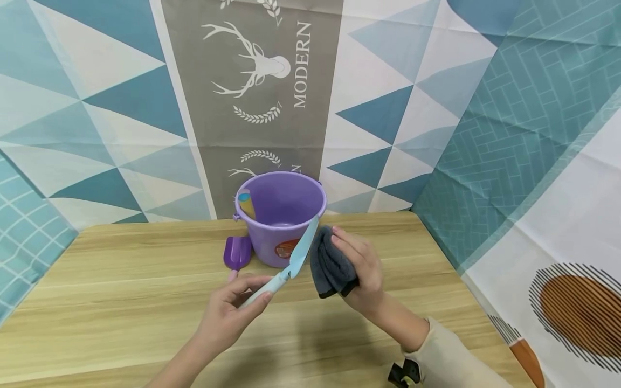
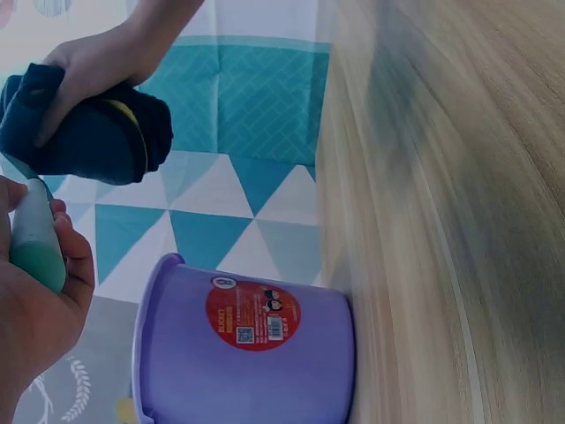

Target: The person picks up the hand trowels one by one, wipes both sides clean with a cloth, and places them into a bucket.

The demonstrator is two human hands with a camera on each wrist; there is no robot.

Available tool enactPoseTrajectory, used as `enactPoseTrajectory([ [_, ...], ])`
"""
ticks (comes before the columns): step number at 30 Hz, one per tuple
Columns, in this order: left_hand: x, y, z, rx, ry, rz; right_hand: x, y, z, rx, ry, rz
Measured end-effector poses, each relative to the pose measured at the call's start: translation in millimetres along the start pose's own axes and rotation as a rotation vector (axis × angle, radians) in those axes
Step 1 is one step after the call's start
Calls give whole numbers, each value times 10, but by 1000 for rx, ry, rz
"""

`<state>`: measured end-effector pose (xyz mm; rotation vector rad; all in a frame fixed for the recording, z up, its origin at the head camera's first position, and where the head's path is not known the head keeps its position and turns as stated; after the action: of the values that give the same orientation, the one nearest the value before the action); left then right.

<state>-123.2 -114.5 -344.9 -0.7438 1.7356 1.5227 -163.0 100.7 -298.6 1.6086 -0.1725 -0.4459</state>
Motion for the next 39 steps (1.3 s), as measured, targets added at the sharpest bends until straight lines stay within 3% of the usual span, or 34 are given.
enactPoseTrajectory([
  [3, 2, 2, 5, -10, 39, -17, 13, -6, 29, 23, -14, -43],
  [7, -6, 10, 3, -8, 41, -41, 75, -41, 68, 76, -23, -160],
  [13, -22, 28, -8, 21, 14, -16, 159, -115, 90, 227, -70, -348],
  [16, -24, 41, -29, 13, 52, -41, 151, -174, 75, 276, -68, -347],
  [23, -24, 94, -181, -100, 183, -201, 90, -275, -2, 334, -90, -302],
  [27, -35, 126, -241, -89, 227, -262, 77, -300, -43, 380, -111, -303],
  [33, -48, 166, -306, -99, 273, -417, 82, -304, -88, 430, -118, -336],
  [39, -64, 246, -379, -122, 489, -418, 95, -300, -116, 456, -118, -343],
])
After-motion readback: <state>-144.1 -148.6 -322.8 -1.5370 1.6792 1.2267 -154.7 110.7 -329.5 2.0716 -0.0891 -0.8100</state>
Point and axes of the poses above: each hand's wrist, its own y-axis towards the middle knuckle, its own z-axis out of the palm, x = y × z, the point moved 3 cm from there along y, towards the middle knuckle, and after that the axes turned 2 degrees about -y, right-handed, at the moved point
